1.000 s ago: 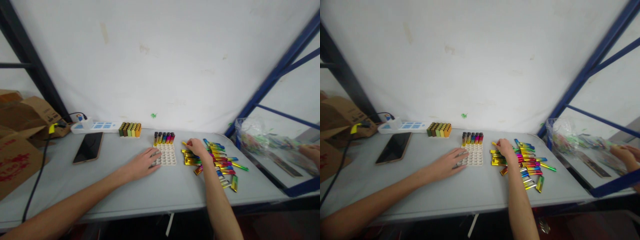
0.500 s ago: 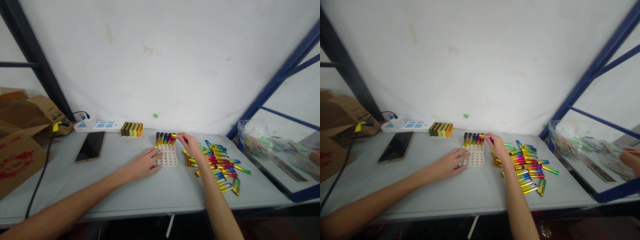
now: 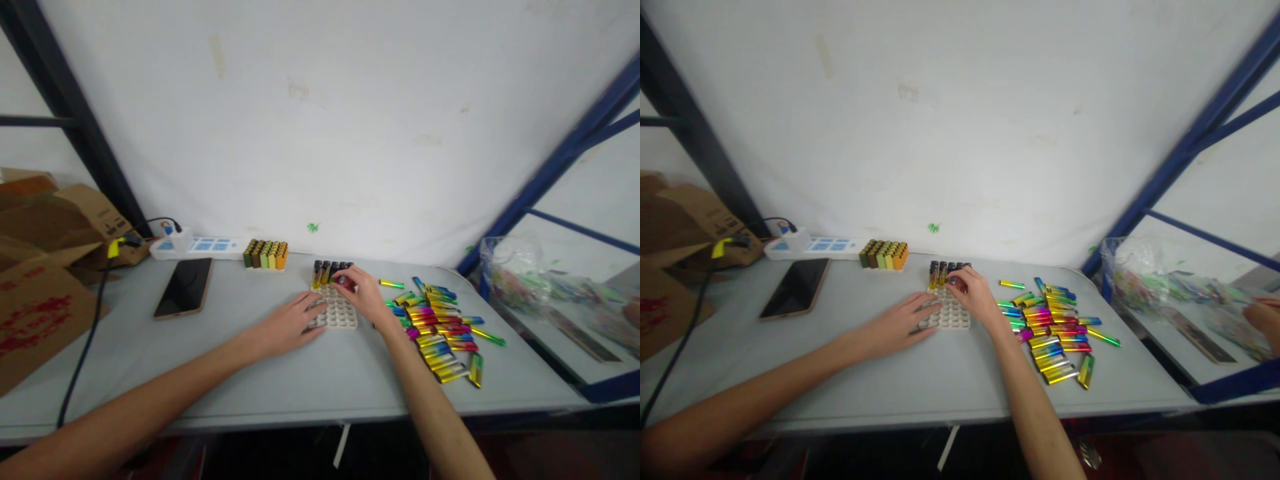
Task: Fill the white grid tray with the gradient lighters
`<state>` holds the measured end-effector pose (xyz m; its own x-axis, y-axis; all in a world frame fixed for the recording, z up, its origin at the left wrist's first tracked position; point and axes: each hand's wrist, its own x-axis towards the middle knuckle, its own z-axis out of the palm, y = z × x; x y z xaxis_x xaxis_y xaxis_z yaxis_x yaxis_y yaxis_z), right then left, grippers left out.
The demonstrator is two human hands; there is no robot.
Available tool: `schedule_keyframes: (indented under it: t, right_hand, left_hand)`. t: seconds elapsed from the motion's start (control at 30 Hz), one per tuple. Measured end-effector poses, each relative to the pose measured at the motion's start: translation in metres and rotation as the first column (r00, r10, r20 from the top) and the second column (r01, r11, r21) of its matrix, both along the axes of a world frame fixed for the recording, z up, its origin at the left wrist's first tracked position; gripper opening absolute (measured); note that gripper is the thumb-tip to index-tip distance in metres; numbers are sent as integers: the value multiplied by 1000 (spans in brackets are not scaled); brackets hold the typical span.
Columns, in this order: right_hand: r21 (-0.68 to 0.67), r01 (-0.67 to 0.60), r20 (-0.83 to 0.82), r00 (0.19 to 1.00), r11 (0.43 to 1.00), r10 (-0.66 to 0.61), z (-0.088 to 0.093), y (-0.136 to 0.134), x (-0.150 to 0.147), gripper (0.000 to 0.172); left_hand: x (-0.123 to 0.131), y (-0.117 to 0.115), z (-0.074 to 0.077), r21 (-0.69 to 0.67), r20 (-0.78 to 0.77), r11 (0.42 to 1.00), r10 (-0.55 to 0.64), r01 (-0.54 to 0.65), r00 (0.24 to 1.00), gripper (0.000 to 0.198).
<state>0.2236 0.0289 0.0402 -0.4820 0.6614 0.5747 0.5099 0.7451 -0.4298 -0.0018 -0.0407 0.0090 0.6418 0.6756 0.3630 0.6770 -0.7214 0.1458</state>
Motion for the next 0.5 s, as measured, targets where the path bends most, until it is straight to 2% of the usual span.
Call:
schedule_keyframes:
  t: [0.13,0.3,0.5]
  right_hand:
    - [-8,-31,-13,999,999,31,-3,-2,-5,29]
    - [-18,-71,-5,997,997,71,-10,2,-11,26]
    - [-42,-17,-58,998,999,14,-22,10,-15,32]
  left_hand:
    - [0,-1,1,-14,-3,1000,1,-1,1000,45]
    - [0,0,0,-16,5,1000,0,0,1000,43]
    - [0,1,-2,-2,18,1000,-11,11,1000,44]
